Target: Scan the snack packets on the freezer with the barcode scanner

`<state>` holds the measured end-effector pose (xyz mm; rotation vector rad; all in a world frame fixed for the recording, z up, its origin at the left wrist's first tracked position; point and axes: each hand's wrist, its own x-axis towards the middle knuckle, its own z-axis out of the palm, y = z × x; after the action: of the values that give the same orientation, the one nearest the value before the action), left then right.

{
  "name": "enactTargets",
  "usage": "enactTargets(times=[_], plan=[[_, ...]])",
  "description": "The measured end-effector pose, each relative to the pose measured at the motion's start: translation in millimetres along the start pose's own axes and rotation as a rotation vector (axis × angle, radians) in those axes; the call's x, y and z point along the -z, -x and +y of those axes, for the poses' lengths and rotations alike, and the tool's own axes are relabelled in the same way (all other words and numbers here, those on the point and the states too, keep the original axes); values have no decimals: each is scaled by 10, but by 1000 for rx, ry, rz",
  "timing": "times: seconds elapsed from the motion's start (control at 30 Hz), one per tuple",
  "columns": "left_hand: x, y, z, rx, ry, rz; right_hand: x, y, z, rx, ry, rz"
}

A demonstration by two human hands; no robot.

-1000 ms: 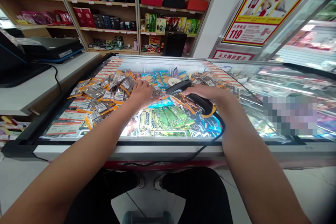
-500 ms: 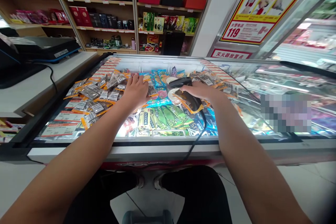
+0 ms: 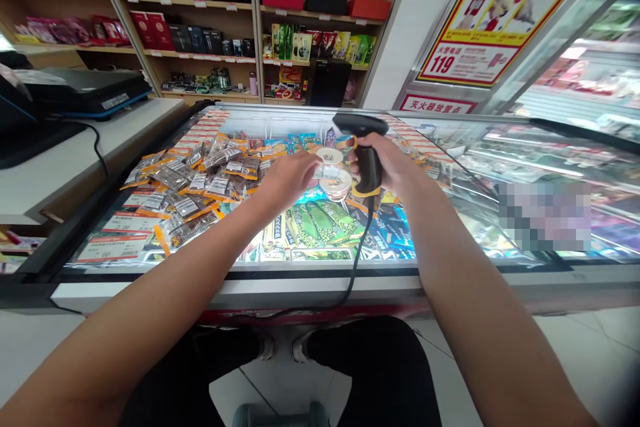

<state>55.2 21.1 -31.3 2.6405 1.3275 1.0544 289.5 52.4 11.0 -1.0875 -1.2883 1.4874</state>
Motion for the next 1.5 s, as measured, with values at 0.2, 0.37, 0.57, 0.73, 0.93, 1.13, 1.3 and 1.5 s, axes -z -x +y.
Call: enactTargets(times=[0.2, 0.37, 0.57, 0.73, 0.93, 1.13, 1.3, 1.5], plan=[[248, -85, -274, 399, 365, 251, 22, 158, -136, 100, 57, -195], [358, -106, -436, 548, 409, 325, -69, 237, -112, 39, 356, -362], [368, -99, -522, 563, 376, 322, -51, 208, -57, 5, 401, -398], [386, -95, -548, 530, 230, 299, -55, 218, -82, 8, 443, -347], [724, 59, -713, 512, -274, 273, 5, 267, -179, -85, 784, 79], [808, 106, -566, 420, -473, 233, 44, 189, -81, -274, 841, 108], [235, 47, -106, 159, -232, -283, -16, 27, 127, -136, 443, -179], [-50, 118, 177, 152, -253, -481, -298, -20, 200, 22, -3, -254]])
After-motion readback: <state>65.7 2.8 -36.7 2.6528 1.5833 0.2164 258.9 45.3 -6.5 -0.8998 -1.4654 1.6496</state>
